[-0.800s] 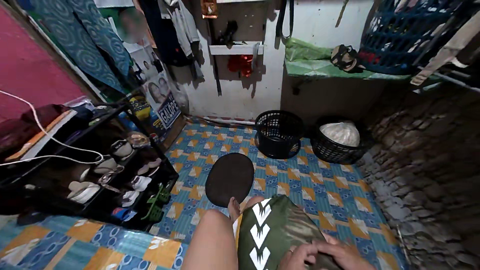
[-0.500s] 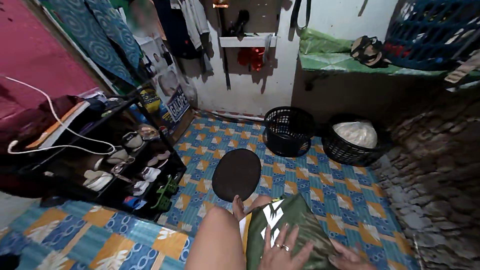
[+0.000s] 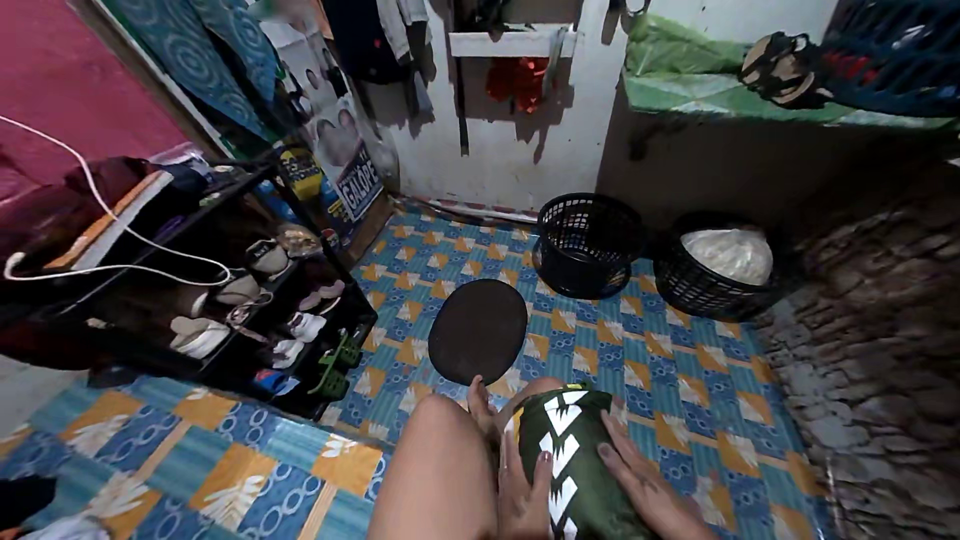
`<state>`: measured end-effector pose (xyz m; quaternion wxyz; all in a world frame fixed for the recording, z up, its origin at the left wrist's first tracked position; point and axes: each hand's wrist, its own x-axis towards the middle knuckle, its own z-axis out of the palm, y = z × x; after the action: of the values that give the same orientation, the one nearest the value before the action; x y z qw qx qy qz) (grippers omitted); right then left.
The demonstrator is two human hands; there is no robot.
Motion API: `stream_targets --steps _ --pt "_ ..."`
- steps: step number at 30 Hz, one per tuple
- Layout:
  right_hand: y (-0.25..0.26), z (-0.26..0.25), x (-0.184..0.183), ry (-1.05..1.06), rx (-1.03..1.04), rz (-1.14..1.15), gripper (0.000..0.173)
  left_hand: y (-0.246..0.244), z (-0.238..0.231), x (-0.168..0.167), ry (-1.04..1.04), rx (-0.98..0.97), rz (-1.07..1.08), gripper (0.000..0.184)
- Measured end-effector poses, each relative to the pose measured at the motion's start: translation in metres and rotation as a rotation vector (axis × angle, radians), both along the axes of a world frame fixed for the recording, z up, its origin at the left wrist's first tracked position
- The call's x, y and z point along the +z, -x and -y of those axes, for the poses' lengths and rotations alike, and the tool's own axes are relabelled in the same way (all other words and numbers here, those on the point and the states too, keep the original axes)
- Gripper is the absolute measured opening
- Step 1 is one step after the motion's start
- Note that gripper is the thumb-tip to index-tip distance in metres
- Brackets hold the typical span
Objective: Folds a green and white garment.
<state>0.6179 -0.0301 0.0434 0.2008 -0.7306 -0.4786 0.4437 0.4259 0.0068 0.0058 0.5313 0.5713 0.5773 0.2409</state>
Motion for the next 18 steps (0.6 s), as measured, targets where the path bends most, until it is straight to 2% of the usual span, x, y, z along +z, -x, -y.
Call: stream_targets --steps 2,3,7,9,11,13,15,16,17,18 --pt "-0.015 0.016 -0.001 0.083 -0.04 -0.112 0.071 0.004 -0.004 0.004 0.284 0.168 0.151 0.072" --pt "-0.022 0.021 -0.001 0.095 -0.029 -0.096 0.068 0.008 -0.006 0.013 0.402 0.196 0.204 0.069" --pt "-0.033 0.029 0.019 0.119 0.126 0.294 0.053 0.029 -0.008 0.036 0.624 0.166 0.397 0.03" --pt "-0.032 0.028 0.035 0.049 0.158 0.367 0.052 0.028 -0.014 0.048 0.72 0.174 0.477 0.023" --pt "-0.023 0.023 0.055 -0.009 0.104 0.2 0.054 0.02 -0.024 0.074 0.659 0.177 0.53 0.029" --pt "-0.011 0.017 0.067 -0.004 -0.052 -0.126 0.059 0.009 -0.034 0.11 0.488 0.103 0.502 0.042" --pt "0.003 0.011 0.076 0.01 -0.274 -0.497 0.058 -0.005 -0.042 0.157 0.309 -0.077 0.326 0.05" --pt "0.012 0.007 0.086 0.008 -0.413 -0.65 0.055 -0.012 -0.043 0.188 0.24 -0.21 0.234 0.046" --pt "0.025 0.0 0.105 0.001 -0.558 -0.761 0.048 -0.02 -0.042 0.205 0.114 -0.328 0.147 0.043" --pt "0.043 -0.012 0.146 0.022 -0.733 -0.84 0.044 -0.028 -0.039 0.213 -0.038 -0.419 0.057 0.041"
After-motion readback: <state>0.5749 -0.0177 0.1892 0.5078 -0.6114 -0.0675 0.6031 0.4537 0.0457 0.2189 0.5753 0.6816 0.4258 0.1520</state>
